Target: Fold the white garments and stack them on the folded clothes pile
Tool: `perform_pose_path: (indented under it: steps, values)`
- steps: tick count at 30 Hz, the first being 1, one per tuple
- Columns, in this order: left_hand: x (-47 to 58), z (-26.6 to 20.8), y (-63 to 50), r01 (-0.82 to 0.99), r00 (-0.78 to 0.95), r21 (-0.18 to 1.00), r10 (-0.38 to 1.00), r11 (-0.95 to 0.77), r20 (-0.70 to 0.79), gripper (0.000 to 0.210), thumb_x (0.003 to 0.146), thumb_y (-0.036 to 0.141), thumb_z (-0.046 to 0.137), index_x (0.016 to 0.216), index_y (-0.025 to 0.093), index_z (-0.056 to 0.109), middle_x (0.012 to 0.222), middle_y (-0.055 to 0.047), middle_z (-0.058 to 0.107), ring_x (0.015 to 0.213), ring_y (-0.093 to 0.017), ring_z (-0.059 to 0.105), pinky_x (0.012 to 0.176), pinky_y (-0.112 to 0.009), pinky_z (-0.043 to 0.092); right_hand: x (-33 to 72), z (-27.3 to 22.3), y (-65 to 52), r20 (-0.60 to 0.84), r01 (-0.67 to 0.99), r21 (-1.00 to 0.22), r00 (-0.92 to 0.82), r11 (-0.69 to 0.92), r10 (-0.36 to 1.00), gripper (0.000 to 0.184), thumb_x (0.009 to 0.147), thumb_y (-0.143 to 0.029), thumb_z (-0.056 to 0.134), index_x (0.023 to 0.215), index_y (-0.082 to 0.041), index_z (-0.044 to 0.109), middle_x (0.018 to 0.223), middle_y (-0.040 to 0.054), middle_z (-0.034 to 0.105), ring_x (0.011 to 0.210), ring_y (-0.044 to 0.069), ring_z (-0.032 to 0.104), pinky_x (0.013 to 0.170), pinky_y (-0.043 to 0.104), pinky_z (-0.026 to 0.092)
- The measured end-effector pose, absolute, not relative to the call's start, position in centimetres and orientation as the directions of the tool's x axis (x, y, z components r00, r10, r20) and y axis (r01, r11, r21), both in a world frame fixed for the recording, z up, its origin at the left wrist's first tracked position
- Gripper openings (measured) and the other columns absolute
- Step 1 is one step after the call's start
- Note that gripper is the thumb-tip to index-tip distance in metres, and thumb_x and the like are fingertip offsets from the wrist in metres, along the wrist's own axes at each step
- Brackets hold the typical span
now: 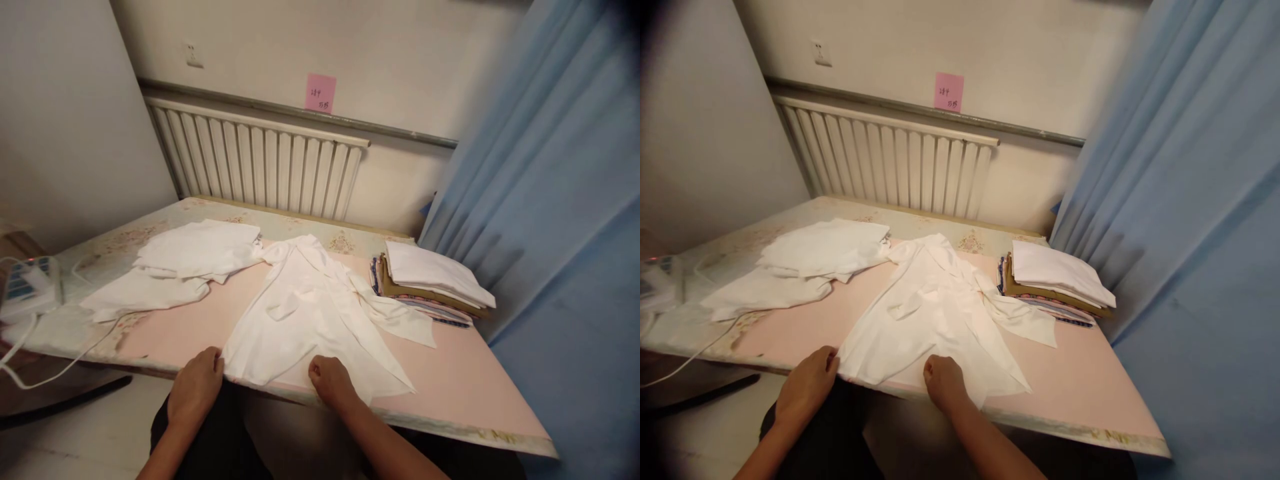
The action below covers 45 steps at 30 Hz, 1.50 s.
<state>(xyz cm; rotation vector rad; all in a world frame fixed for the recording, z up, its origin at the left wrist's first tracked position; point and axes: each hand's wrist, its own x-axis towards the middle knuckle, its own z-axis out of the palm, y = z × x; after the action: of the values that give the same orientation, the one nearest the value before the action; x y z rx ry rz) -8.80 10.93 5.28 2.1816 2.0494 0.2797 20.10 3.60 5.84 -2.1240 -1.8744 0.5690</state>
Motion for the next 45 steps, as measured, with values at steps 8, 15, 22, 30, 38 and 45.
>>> perform_pose_path:
  steps: [8, 15, 22, 30, 38, 45]
  values:
    - [-8.7, 5.3, 11.0, 0.974, 0.057, 0.216, 0.998, -0.063, 0.031, 0.025, 0.090, 0.032, 0.032, 0.092, 0.022, 0.055, 0.092, -0.008, 0.068, 0.087, -0.023, 0.062, 0.070, -0.033, 0.038, 19.9, 6.1, 3.6, -0.130, 0.895, -0.427, 0.085, -0.133, 0.988, 0.015, 0.083, -0.020, 0.052, 0.080, -0.022, 0.067, 0.080, 0.0020, 0.071, 0.075, 0.016, 0.062, 0.061, 0.024, 0.031]
    - [-8.6, 5.6, 11.0, 0.976, 0.055, 0.210, 0.998, -0.057, 0.016, 0.028, 0.091, 0.032, 0.032, 0.093, 0.021, 0.058, 0.092, -0.008, 0.068, 0.087, -0.023, 0.063, 0.070, -0.033, 0.039, 19.6, 6.3, 3.4, -0.135, 0.906, -0.402, 0.082, -0.130, 0.988, 0.016, 0.084, -0.020, 0.052, 0.081, -0.021, 0.067, 0.081, 0.0031, 0.071, 0.078, 0.018, 0.062, 0.062, 0.025, 0.032]
    - [-8.4, 5.9, 10.9, 0.977, 0.046, 0.207, 0.999, -0.044, -0.006, 0.028, 0.091, 0.031, 0.033, 0.093, 0.020, 0.059, 0.095, -0.009, 0.069, 0.088, -0.023, 0.063, 0.069, -0.033, 0.039, 19.5, 6.1, 3.4, -0.126, 0.912, -0.392, 0.074, -0.118, 0.989, 0.015, 0.085, -0.021, 0.052, 0.082, -0.021, 0.067, 0.083, 0.0032, 0.071, 0.078, 0.018, 0.062, 0.061, 0.025, 0.031]
    - [-8.5, 5.8, 10.8, 0.977, 0.050, 0.209, 0.999, -0.053, 0.017, 0.027, 0.090, 0.032, 0.033, 0.091, 0.021, 0.057, 0.093, -0.008, 0.068, 0.087, -0.023, 0.063, 0.069, -0.032, 0.038, 19.3, 6.0, 3.2, -0.115, 0.916, -0.388, 0.055, -0.095, 0.992, 0.014, 0.085, -0.021, 0.053, 0.085, -0.022, 0.067, 0.085, 0.0030, 0.071, 0.079, 0.017, 0.061, 0.063, 0.025, 0.032]
    - [-8.5, 5.9, 10.8, 0.975, 0.060, 0.214, 0.998, -0.063, 0.021, 0.027, 0.091, 0.032, 0.031, 0.091, 0.021, 0.056, 0.094, -0.008, 0.068, 0.088, -0.023, 0.063, 0.070, -0.033, 0.038, 19.1, 6.0, 3.4, -0.113, 0.924, -0.373, 0.048, -0.087, 0.992, 0.017, 0.086, -0.021, 0.051, 0.083, -0.021, 0.067, 0.084, 0.0040, 0.071, 0.079, 0.018, 0.063, 0.062, 0.026, 0.032]
    - [-8.6, 5.7, 10.8, 0.973, 0.058, 0.222, 0.998, -0.063, 0.025, 0.027, 0.090, 0.032, 0.031, 0.091, 0.021, 0.056, 0.092, -0.008, 0.068, 0.087, -0.024, 0.062, 0.070, -0.034, 0.038, 19.0, 6.2, 3.4, -0.128, 0.919, -0.388, 0.023, -0.071, 0.992, 0.014, 0.085, -0.022, 0.054, 0.084, -0.022, 0.067, 0.085, 0.0029, 0.071, 0.080, 0.018, 0.063, 0.063, 0.025, 0.033]
